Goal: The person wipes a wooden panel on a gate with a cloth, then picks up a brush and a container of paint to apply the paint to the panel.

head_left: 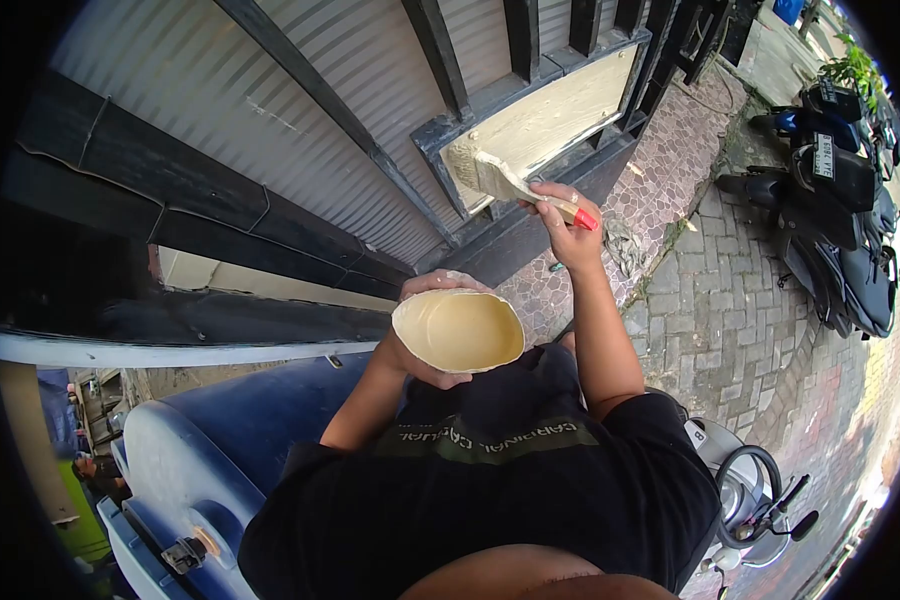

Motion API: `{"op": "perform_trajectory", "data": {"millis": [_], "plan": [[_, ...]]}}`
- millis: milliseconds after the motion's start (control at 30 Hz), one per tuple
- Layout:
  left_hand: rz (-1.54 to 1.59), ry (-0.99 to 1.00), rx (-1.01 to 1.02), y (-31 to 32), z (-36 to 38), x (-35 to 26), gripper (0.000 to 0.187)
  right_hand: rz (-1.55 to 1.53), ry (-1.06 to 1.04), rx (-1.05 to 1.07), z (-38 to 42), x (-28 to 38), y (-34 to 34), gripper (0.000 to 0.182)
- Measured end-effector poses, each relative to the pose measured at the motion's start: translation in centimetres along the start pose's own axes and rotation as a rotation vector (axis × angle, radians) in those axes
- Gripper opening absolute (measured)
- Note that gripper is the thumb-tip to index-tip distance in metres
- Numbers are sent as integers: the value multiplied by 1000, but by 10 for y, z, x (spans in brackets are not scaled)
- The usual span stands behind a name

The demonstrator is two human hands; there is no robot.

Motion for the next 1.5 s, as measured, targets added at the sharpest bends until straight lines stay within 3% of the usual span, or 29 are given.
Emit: {"op": "perform_trajectory", "data": {"millis": [133,167,333,700,767,933,1100,1233,1300,1367,1433,1467,1500], "plan": [[-5,-20,-36,-1,9,2,94,-138,130,114,-19,-23,1,18],[-15,-42,28,2,8,4,94,-144,111,48,-30,-27,-7,18],[30,-8,-68,0,15,8,96,-135,119,320,-62,-16,1,22],[-29,-10,-108,6,13,7,93,-157,73,252,-56,-10,2,22],[-25,-26,-107,5,14,10,93,0,-1,271,-60,-6,3,22],[-5,4,-136,5,11,7,93,148,74,88,-57,3,-4,23],[-33,-9,-111,3,15,3,95,139,112,-15,-42,9,-14,23],[-73,-63,-126,-2,21,3,95,94,141,-232,-27,10,-28,22],[-80,-66,-123,-3,22,4,95,367,-149,-270,-27,45,-24,19],[-86,-71,-112,-4,24,5,95,424,-224,-274,-24,59,-10,14],[-60,-80,-162,-8,25,9,96,506,-435,-98,-24,79,25,13],[-59,-84,-156,-8,24,8,96,512,-459,25,-23,83,40,18],[-69,-95,-138,-5,21,9,96,516,-458,18,-22,85,41,18]]}}
Point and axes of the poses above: each hand's wrist, its own z-axis away from the middle knuckle, its own y-axis out of the palm, x = y × z, the point moved 10 cm from there along -z, towards the middle knuckle, and after that the axes turned 9 degrees about -y, right-handed, at the moved point
